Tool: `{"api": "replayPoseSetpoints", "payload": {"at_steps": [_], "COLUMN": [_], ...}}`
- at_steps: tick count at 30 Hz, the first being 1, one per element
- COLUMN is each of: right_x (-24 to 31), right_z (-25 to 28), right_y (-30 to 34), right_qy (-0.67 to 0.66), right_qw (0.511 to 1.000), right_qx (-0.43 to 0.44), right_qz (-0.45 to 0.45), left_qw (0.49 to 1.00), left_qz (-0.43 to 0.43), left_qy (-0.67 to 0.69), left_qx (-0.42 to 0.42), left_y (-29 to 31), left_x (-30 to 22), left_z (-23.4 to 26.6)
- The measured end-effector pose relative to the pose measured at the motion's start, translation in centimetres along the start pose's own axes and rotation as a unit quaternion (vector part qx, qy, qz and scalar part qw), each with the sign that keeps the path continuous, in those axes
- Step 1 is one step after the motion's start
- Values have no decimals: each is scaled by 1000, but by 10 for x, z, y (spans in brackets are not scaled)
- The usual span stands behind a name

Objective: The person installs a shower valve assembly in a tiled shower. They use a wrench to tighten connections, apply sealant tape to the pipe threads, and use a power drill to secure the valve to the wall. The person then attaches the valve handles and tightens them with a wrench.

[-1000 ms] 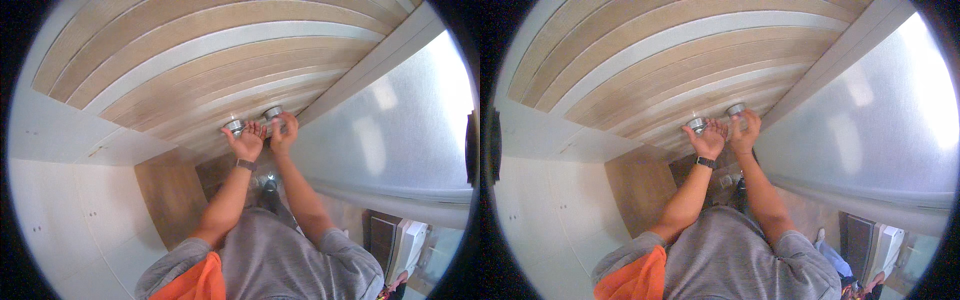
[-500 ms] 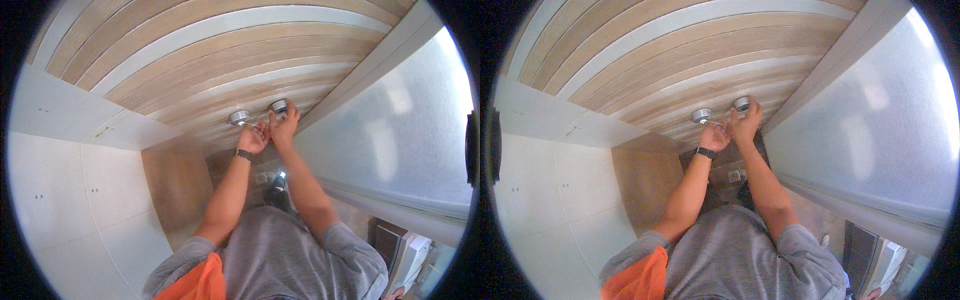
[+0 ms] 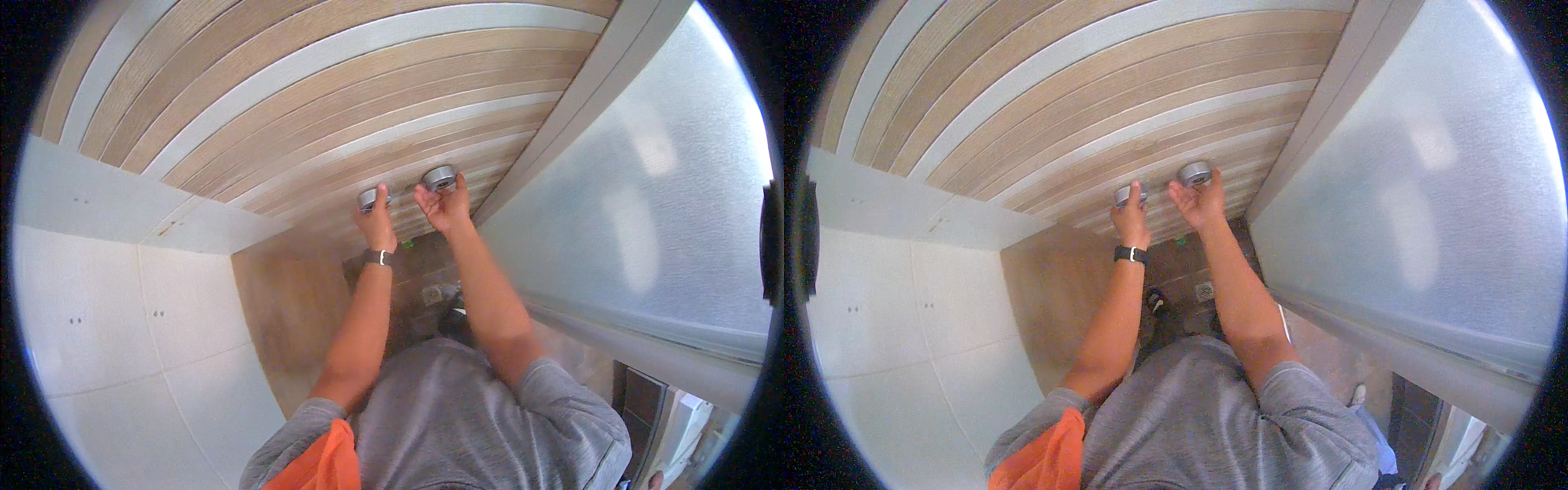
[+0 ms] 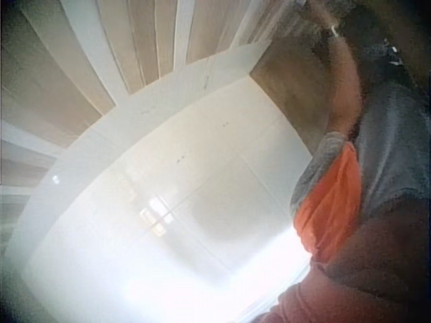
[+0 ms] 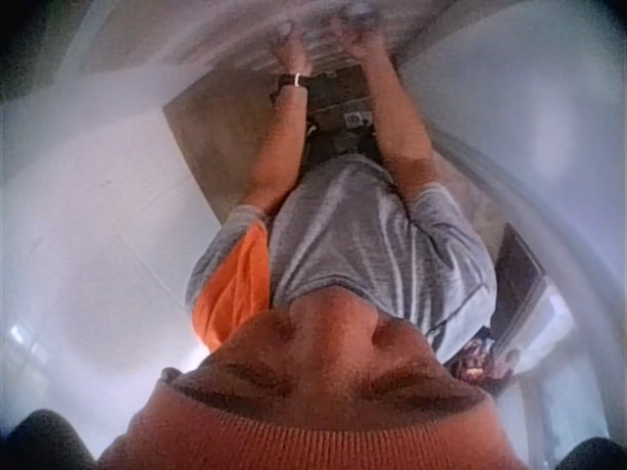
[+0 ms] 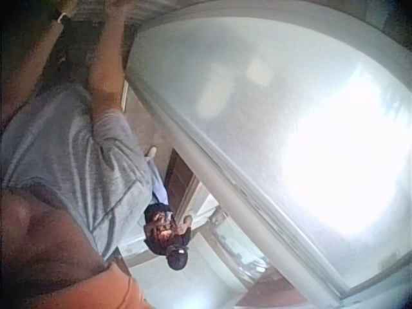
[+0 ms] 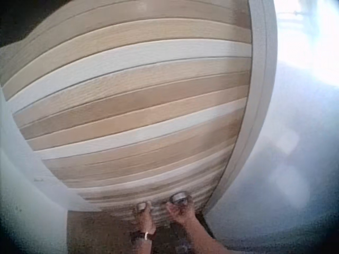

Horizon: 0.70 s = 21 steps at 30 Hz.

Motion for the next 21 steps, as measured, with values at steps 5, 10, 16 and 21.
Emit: {"api": "replayPoseSetpoints", "payload": {"at_steps": [5,10,16,21], "right_x": [44,33,38,-8], "right_z": [-28,-71,13,13], "right_y": [34,86,19,-6], "right_qy": [507,662,273,-21], "right_qw": [790,504,935,1000], "right_qx": [-38,-4,-45,2], "right_qz": [341,554,223,-18], "left_qw": [860,808,922,993], "left_qz": [195,224,242,-83], "left_qy": [465,535,304,-73], "left_qx": [76,99,0,-39], "left_y": [13,7,12,-4], "left_x": [47,68,66,-7], "left_z": [-26,-35,10,16]}}
Point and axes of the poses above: each hand's wrist, its own y-axis away from the middle knuckle, its own z-axis out of the back of the hand, x = y × z, the point moved 9 cm from there along -y, towards the middle knuckle, and after that the axes turned 13 degrees about x, right-handed, at the moved point
